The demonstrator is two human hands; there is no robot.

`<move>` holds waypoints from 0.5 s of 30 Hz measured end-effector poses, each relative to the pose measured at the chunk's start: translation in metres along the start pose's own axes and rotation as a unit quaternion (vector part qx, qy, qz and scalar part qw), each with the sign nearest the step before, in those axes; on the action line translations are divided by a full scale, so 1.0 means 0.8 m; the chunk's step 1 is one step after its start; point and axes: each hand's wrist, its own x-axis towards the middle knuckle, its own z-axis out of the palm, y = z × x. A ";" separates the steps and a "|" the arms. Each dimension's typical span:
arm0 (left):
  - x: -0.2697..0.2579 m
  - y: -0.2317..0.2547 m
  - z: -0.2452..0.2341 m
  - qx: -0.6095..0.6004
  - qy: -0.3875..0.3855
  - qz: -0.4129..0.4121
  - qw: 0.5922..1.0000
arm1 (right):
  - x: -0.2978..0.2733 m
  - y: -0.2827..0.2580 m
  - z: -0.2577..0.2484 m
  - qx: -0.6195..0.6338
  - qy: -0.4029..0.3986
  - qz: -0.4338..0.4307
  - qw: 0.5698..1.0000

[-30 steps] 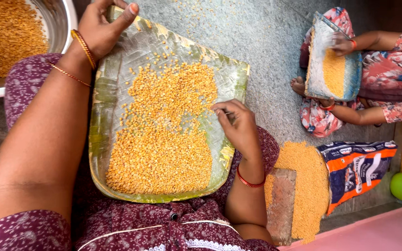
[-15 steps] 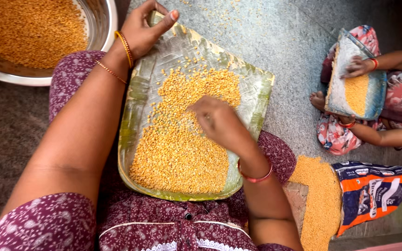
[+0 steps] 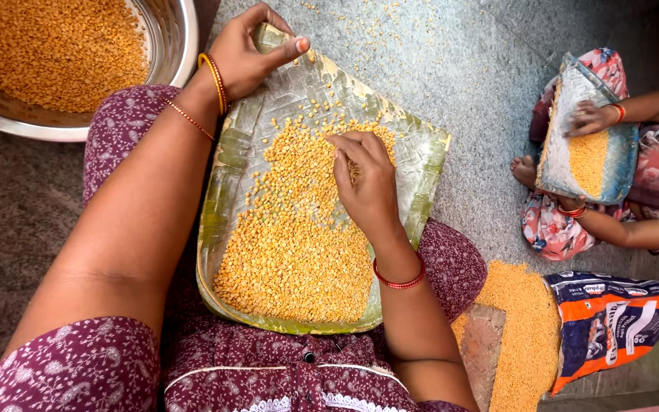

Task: The person sorts yellow grains by hand on a green tray, moving individual pieces or small clusters from one side of the tray to the other before emptying the sorted grains into a large metal bowl on the floor.

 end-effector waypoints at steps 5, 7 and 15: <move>0.000 0.010 0.000 0.034 -0.019 -0.170 0.985 | 0.005 -0.011 0.009 -0.016 -0.041 -0.068 0.997; 0.001 0.013 0.001 0.029 -0.021 -0.159 0.987 | -0.002 -0.016 0.016 0.004 -0.086 -0.091 0.992; 0.000 0.004 0.000 0.028 -0.010 -0.075 0.997 | -0.001 0.027 -0.015 0.021 -0.003 0.070 0.997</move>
